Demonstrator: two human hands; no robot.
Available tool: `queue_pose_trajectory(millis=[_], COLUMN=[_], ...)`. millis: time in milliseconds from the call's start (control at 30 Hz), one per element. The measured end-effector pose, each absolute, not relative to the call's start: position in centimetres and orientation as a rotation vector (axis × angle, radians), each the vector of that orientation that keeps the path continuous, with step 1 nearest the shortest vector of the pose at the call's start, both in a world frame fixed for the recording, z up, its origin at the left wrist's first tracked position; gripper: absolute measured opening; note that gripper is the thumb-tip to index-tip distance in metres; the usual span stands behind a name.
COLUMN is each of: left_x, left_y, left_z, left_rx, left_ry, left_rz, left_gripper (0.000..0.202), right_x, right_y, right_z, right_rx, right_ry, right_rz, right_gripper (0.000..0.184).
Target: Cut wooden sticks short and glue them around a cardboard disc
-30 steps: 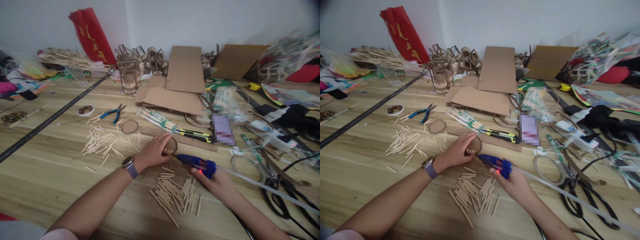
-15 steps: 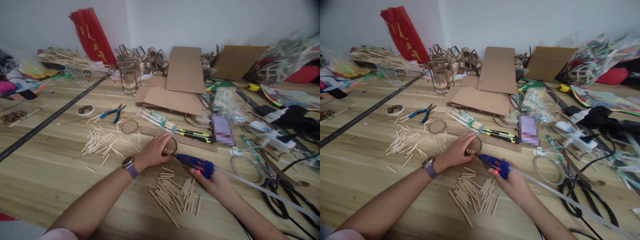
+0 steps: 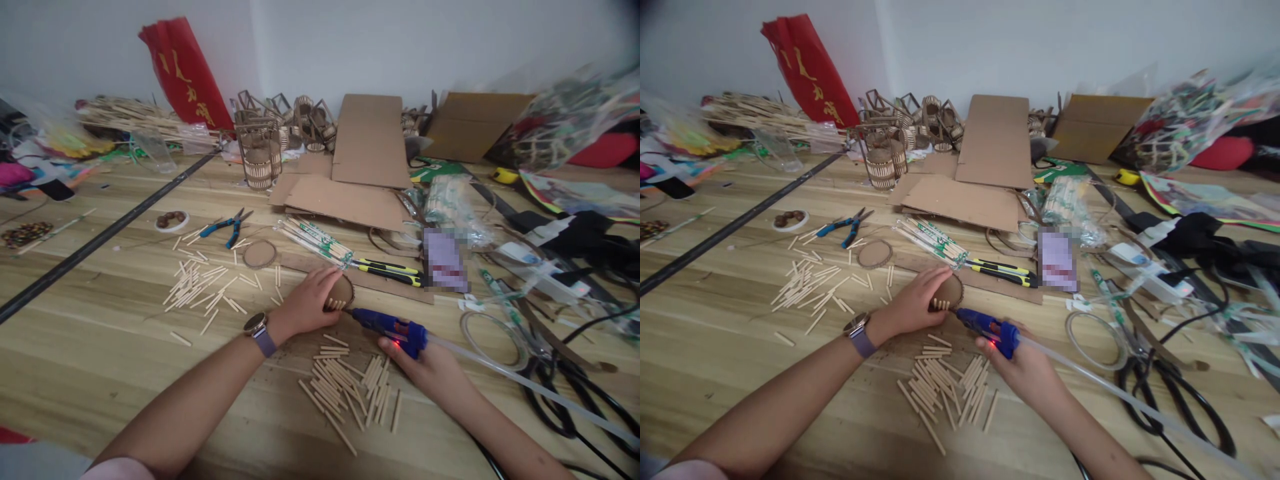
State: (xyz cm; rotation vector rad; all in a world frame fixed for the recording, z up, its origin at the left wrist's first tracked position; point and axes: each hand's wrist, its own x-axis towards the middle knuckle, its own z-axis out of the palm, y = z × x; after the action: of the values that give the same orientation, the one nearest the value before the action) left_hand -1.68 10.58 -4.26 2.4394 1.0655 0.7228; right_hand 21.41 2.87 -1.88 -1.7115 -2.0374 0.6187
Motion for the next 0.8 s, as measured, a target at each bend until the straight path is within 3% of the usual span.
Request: queue_pose_trajectory(millis=[800], left_x=[-1.72], left_y=[10.55], left_z=[-4.34], left_rx=[2.449], left_ry=[1.054], left_rz=[0.735], left_gripper=[0.074], right_x=[21.45], right_y=[2.77], right_z=[-2.52], right_rx=[-1.663], right_ry=[-2.061], right_rz=[0.557], right_gripper=[0.041])
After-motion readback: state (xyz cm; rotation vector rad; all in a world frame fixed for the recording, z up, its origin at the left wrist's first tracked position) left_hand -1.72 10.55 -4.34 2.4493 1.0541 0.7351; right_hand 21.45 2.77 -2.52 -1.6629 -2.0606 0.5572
